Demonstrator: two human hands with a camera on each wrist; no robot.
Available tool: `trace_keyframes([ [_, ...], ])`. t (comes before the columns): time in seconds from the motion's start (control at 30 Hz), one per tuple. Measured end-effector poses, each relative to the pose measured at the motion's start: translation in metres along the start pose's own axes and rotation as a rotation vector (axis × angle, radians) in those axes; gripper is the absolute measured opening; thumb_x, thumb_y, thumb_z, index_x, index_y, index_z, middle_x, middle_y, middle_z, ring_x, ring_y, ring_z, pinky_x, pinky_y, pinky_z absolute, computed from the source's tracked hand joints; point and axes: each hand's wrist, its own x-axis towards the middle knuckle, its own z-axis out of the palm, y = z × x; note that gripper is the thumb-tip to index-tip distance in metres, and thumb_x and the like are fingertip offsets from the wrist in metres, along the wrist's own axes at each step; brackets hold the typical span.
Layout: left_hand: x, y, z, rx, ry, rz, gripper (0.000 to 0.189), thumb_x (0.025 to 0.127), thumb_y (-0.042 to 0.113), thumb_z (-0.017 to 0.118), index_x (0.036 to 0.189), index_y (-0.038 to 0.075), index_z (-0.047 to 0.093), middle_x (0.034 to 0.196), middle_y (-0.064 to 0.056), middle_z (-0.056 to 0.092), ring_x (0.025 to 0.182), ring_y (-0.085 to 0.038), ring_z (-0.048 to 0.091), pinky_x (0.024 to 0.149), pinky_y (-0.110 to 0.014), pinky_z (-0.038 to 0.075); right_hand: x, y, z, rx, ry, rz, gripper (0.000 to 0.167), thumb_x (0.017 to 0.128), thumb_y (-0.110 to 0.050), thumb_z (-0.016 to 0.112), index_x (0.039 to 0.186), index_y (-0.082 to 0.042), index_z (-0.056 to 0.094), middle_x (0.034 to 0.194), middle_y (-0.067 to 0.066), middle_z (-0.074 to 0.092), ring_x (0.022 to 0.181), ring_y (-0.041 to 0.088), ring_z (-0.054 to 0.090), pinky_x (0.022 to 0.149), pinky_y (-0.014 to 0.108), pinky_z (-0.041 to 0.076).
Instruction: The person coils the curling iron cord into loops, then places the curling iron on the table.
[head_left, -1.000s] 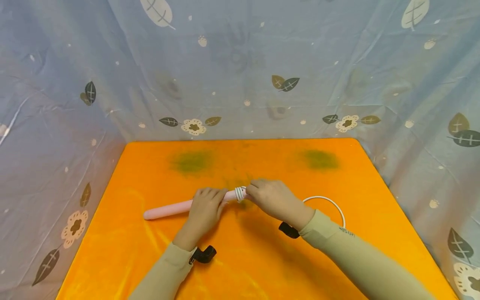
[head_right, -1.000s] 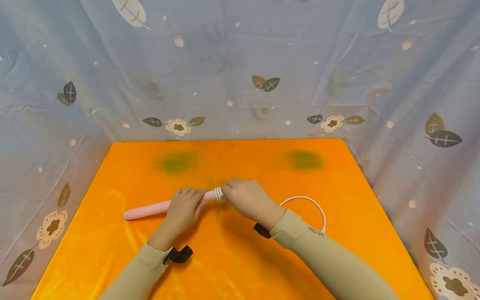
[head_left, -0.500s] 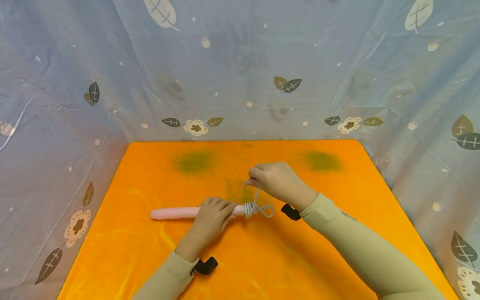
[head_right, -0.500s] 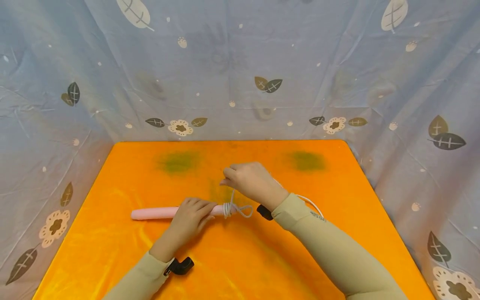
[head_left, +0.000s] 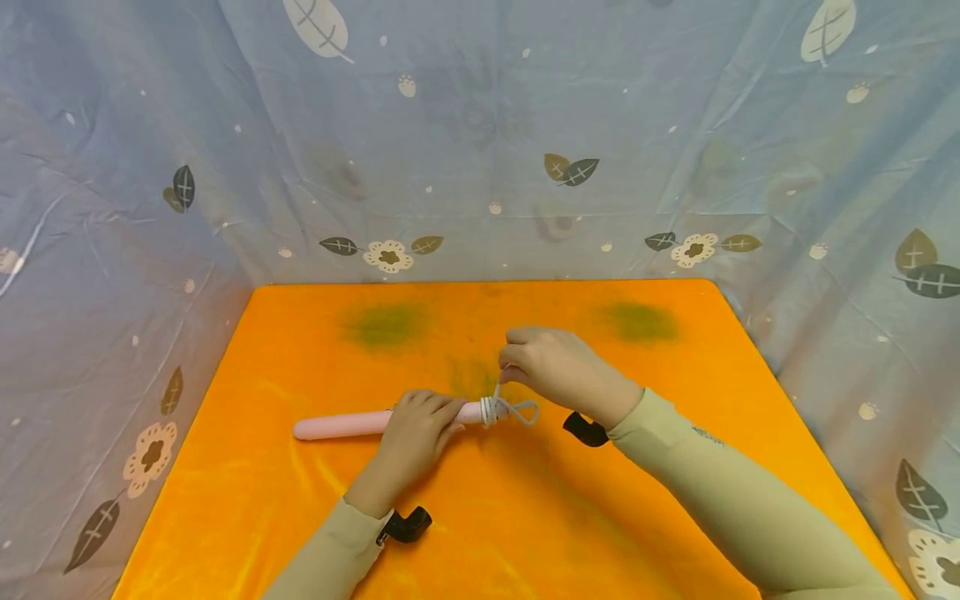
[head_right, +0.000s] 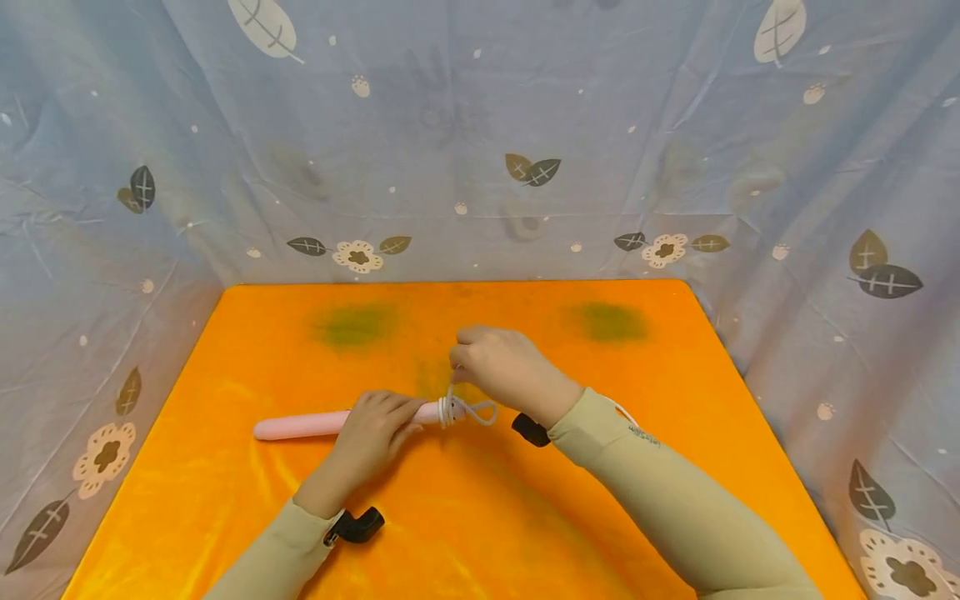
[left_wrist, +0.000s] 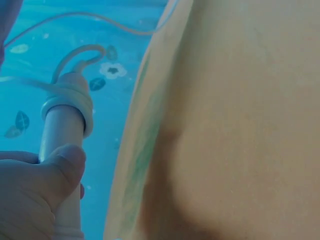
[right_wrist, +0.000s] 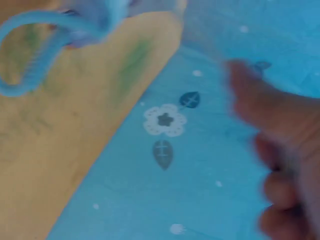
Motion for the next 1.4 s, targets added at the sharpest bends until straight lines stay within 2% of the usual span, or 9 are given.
trace_keyframes([
  [0.13, 0.001, 0.004, 0.001, -0.011, 0.025, 0.046, 0.033, 0.087, 0.023, 0.074, 0.117, 0.013, 0.070, 0.104, -0.002, 0.068, 0.097, -0.025, 0.060, 0.089, -0.043, 0.044, 0.003, 0.003, 0.010, -0.034, 0.155, -0.106, 0.011, 0.086, -0.024, 0.074, 0.085, -0.014, 0.070, 0.076, -0.004, 0.049, 0.062, 0.007, 0.047, 0.056, 0.017, 0.044],
  [0.23, 0.000, 0.007, 0.001, -0.024, 0.026, 0.073, 0.033, 0.086, 0.023, 0.074, 0.118, 0.013, 0.070, 0.105, -0.002, 0.068, 0.097, -0.025, 0.060, 0.089, -0.043, 0.044, 0.006, 0.009, 0.017, -0.032, 0.192, -0.119, 0.015, 0.086, -0.029, 0.074, 0.085, -0.014, 0.069, 0.076, -0.004, 0.050, 0.061, 0.007, 0.048, 0.054, 0.017, 0.044],
  [0.37, -0.001, 0.010, -0.001, -0.051, 0.046, 0.086, 0.033, 0.086, 0.023, 0.075, 0.117, 0.012, 0.070, 0.104, -0.002, 0.068, 0.096, -0.025, 0.059, 0.088, -0.043, 0.044, 0.006, 0.026, 0.028, 0.050, 0.142, 0.008, 0.018, 0.084, -0.036, 0.073, 0.084, -0.018, 0.069, 0.078, -0.008, 0.052, 0.062, 0.004, 0.051, 0.056, 0.018, 0.045],
  [0.53, 0.000, 0.008, -0.008, -0.076, 0.116, 0.113, 0.035, 0.085, 0.024, 0.074, 0.117, 0.010, 0.070, 0.105, -0.003, 0.068, 0.096, -0.024, 0.060, 0.087, -0.043, 0.046, -0.003, 0.048, 0.045, 0.168, 0.075, 0.173, 0.017, 0.087, -0.041, 0.068, 0.084, -0.024, 0.069, 0.078, -0.015, 0.051, 0.064, 0.000, 0.049, 0.059, 0.020, 0.045],
  [0.77, 0.009, 0.006, -0.017, -0.134, 0.175, 0.133, 0.036, 0.093, 0.031, 0.064, 0.123, 0.010, 0.067, 0.109, -0.003, 0.067, 0.099, -0.023, 0.060, 0.089, -0.042, 0.044, -0.001, 0.051, 0.064, 0.203, -0.061, 0.258, 0.027, 0.095, -0.044, 0.057, 0.088, -0.022, 0.071, 0.080, -0.013, 0.059, 0.069, 0.005, 0.053, 0.064, 0.025, 0.049],
  [1.03, 0.015, 0.005, -0.024, -0.146, 0.240, 0.120, 0.040, 0.086, 0.023, 0.072, 0.121, 0.006, 0.067, 0.109, -0.006, 0.067, 0.098, -0.025, 0.061, 0.088, -0.044, 0.046, -0.001, 0.039, 0.087, 0.309, -0.179, 0.267, 0.031, 0.099, -0.031, 0.057, 0.070, -0.018, 0.059, 0.061, -0.010, 0.048, 0.057, 0.009, 0.045, 0.057, 0.026, 0.043],
  [1.2, 0.016, 0.002, -0.026, -0.137, 0.266, 0.101, 0.036, 0.092, 0.027, 0.066, 0.122, 0.009, 0.066, 0.108, -0.006, 0.067, 0.097, -0.025, 0.061, 0.085, -0.044, 0.045, -0.009, 0.039, 0.089, 0.365, -0.171, 0.323, 0.027, 0.098, -0.023, 0.056, 0.073, -0.015, 0.062, 0.065, -0.005, 0.055, 0.060, 0.012, 0.048, 0.060, 0.030, 0.044],
  [1.3, 0.016, 0.002, -0.025, -0.120, 0.262, 0.112, 0.035, 0.093, 0.027, 0.064, 0.124, 0.011, 0.066, 0.107, -0.005, 0.066, 0.096, -0.025, 0.060, 0.084, -0.044, 0.045, -0.012, 0.044, 0.085, 0.334, -0.129, 0.363, 0.030, 0.100, -0.029, 0.054, 0.077, -0.015, 0.066, 0.071, -0.003, 0.061, 0.064, 0.011, 0.052, 0.062, 0.030, 0.047],
  [1.4, 0.016, 0.003, -0.024, -0.110, 0.262, 0.122, 0.037, 0.091, 0.025, 0.066, 0.126, 0.012, 0.065, 0.106, -0.004, 0.066, 0.094, -0.025, 0.060, 0.082, -0.043, 0.045, -0.014, 0.050, 0.077, 0.251, -0.057, 0.363, 0.033, 0.099, -0.037, 0.053, 0.075, -0.017, 0.062, 0.068, -0.002, 0.057, 0.059, 0.011, 0.049, 0.057, 0.029, 0.044],
])
